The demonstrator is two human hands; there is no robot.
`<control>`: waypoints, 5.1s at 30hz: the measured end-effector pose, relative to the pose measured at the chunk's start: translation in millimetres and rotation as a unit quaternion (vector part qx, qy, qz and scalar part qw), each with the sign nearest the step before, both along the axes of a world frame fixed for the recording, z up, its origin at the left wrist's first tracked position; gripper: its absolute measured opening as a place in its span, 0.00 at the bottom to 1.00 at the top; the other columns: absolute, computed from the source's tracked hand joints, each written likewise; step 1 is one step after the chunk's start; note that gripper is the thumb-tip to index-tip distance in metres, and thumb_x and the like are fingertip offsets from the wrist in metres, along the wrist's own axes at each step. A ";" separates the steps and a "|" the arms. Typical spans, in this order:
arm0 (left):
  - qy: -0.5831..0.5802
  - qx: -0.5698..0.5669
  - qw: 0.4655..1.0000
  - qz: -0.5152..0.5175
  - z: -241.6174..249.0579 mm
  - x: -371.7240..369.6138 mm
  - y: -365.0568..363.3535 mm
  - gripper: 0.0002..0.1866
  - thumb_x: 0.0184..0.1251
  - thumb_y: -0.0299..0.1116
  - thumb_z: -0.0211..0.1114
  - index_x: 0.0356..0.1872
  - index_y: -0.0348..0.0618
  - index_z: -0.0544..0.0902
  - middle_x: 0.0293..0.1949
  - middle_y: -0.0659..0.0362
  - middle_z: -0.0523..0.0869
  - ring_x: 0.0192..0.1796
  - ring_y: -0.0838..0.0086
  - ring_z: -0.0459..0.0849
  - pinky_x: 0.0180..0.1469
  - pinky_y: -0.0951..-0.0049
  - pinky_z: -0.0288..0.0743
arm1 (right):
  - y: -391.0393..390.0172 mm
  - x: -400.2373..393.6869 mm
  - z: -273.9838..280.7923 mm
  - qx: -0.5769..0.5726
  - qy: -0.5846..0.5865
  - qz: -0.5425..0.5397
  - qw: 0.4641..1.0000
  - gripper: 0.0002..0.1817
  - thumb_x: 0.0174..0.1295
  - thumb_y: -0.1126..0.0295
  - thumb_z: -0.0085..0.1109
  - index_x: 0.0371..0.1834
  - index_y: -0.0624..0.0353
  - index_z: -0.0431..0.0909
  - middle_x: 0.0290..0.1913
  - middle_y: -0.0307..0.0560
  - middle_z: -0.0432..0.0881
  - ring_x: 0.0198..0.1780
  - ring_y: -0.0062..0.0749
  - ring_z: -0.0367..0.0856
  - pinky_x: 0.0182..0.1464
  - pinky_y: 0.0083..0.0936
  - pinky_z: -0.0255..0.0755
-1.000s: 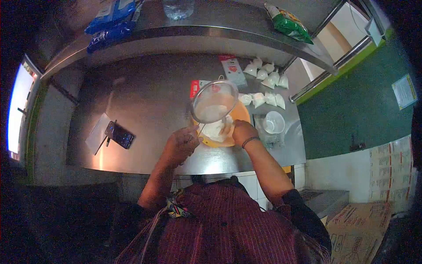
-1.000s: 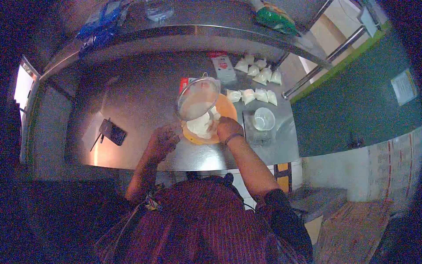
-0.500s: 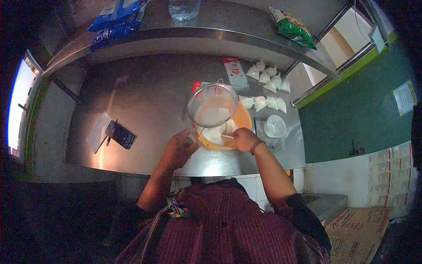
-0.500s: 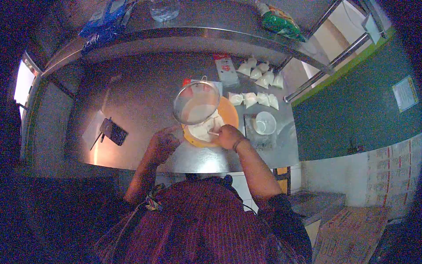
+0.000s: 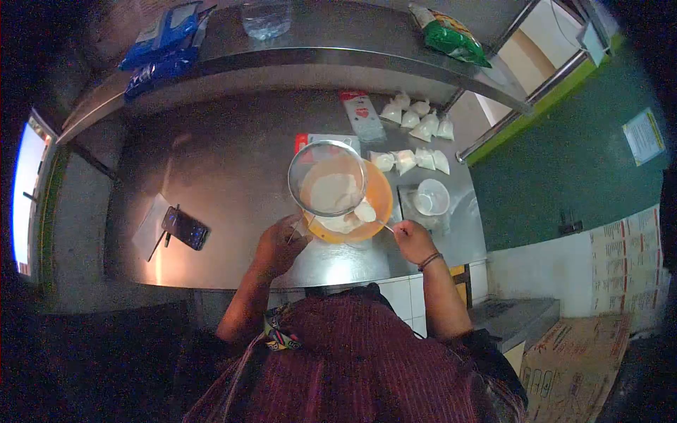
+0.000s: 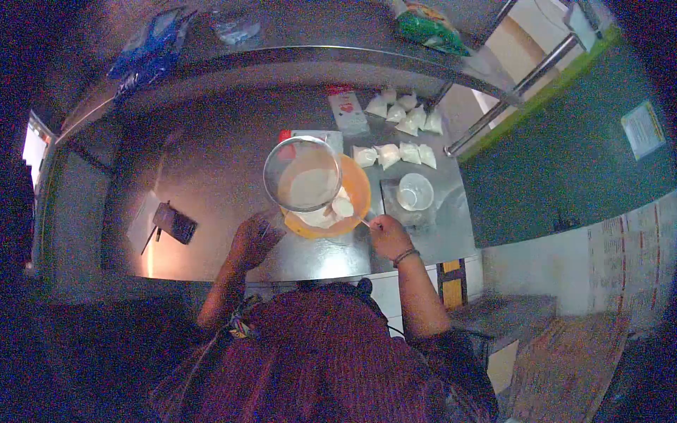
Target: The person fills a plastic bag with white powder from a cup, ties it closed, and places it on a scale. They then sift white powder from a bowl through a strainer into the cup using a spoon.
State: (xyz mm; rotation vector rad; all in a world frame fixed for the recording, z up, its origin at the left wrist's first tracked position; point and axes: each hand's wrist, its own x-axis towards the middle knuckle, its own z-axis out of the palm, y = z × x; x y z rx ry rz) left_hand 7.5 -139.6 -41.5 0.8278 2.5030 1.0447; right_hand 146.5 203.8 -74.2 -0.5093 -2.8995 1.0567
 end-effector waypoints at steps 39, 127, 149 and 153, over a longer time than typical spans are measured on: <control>0.153 0.123 0.980 -0.039 -35.7 -7.2 64.5 0.21 0.73 0.36 0.65 0.61 0.34 0.78 0.49 0.40 0.87 0.46 0.50 0.89 0.50 0.57 0.82 | 38.1 17.9 -22.8 -0.212 -0.013 -0.181 0.960 0.09 0.69 0.66 0.60 0.38 0.59 0.84 0.31 0.33 0.80 0.32 0.21 0.74 0.36 0.23 0.69; -0.010 0.039 0.996 0.078 -13.6 151.4 292.7 0.21 0.66 0.39 0.72 0.57 0.41 0.84 0.44 0.44 0.88 0.47 0.50 0.87 0.50 0.56 0.79 | 204.0 66.8 21.1 -0.015 0.186 0.007 0.982 0.13 0.77 0.63 0.48 0.50 0.62 0.77 0.45 0.62 0.84 0.48 0.60 0.83 0.52 0.48 0.77; 0.014 0.085 0.994 0.071 -9.8 152.2 295.1 0.22 0.64 0.38 0.73 0.57 0.38 0.83 0.42 0.45 0.88 0.45 0.52 0.87 0.50 0.58 0.80 | 199.0 75.7 28.0 -0.051 0.169 0.017 0.984 0.17 0.77 0.66 0.44 0.58 0.65 0.75 0.54 0.65 0.83 0.57 0.61 0.82 0.62 0.47 0.75; 0.025 0.073 0.994 0.076 -6.9 151.8 296.0 0.21 0.65 0.37 0.72 0.57 0.40 0.83 0.46 0.44 0.87 0.49 0.51 0.87 0.53 0.57 0.79 | 210.0 73.1 15.4 -0.003 0.209 -0.003 0.978 0.17 0.77 0.67 0.44 0.60 0.66 0.75 0.55 0.67 0.83 0.58 0.62 0.81 0.63 0.47 0.74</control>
